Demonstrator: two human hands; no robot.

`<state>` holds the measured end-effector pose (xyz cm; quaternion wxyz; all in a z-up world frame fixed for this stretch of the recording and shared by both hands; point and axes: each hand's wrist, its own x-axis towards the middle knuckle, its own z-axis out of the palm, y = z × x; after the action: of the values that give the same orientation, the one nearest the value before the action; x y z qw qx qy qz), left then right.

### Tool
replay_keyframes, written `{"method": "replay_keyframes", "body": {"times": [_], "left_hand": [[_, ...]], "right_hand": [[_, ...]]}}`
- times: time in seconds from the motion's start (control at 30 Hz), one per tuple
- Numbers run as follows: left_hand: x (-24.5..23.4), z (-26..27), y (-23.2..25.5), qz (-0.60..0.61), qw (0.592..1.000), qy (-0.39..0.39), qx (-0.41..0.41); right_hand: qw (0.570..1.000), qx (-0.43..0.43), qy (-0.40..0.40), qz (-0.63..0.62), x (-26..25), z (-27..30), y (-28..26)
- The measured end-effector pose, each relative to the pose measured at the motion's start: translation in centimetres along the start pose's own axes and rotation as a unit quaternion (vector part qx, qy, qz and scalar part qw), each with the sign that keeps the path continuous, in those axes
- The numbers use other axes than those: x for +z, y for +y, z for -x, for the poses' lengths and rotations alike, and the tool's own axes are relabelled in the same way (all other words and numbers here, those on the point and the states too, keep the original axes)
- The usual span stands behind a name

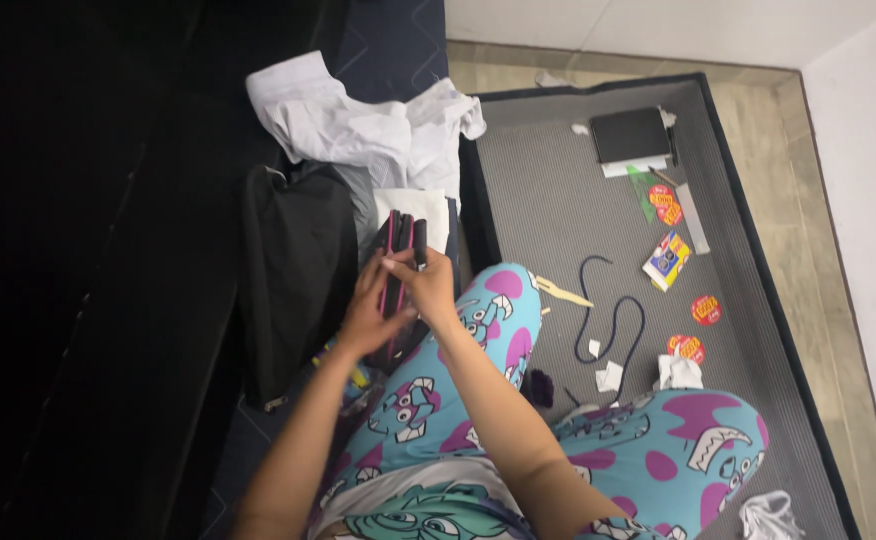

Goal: The person sits on a bed and organizes items from a cluttered mesh surface into a pink backpack and a black pencil case. They place a laptop sleeve, cables, a notebook, and a plastic bag containing small items into the bags.

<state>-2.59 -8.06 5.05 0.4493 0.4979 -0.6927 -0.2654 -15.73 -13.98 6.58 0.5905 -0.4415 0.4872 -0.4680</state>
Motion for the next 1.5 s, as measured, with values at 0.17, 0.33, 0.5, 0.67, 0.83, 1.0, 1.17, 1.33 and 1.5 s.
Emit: {"method": "replay_keyframes", "body": {"times": [0.17, 0.33, 0.5, 0.67, 0.83, 1.0, 1.17, 1.33, 1.5], "left_hand": [[-0.9, 0.6, -2.4, -0.035, 0.994, -0.093, -0.047], [-1.5, 0.5, -1.9, -0.034, 0.993, -0.085, -0.08], [-3.1, -1.0, 0.8, -0.095, 0.983, -0.101, -0.123], [-3.4, -1.1, 1.9, -0.056, 0.986, -0.046, -0.149], [-3.1, 0.8, -0.4, -0.009, 0.995, 0.032, -0.091], [-3.7, 0.6, 1.8, 0.015, 0.992, 0.021, -0.125], [-3.2, 0.8, 1.1, 0.007, 0.993, 0.023, -0.12], [-3.9, 0.7, 2.5, 0.018, 0.947, -0.041, -0.317], [-3.1, 3.1, 0.1, 0.196, 0.97, 0.035, -0.14]], "right_hand": [[0.998, 0.039, -0.017, -0.04, -1.6, 1.9, 1.7], [0.993, 0.073, -0.024, -0.092, -1.3, 6.6, 0.1], [0.988, 0.108, -0.088, 0.066, -2.3, 11.9, 5.4], [0.954, -0.007, -0.227, 0.197, -2.2, 13.1, 4.8], [0.926, 0.064, -0.294, 0.229, -4.7, 11.9, -0.4], [0.902, -0.208, -0.086, 0.367, -4.5, 10.3, -7.3], [0.903, -0.184, 0.006, 0.387, -0.9, 6.8, -8.8], [0.849, -0.314, -0.02, 0.425, 0.8, 5.7, -4.5], [0.892, -0.215, -0.171, 0.358, 0.2, 10.1, -8.2]]}}
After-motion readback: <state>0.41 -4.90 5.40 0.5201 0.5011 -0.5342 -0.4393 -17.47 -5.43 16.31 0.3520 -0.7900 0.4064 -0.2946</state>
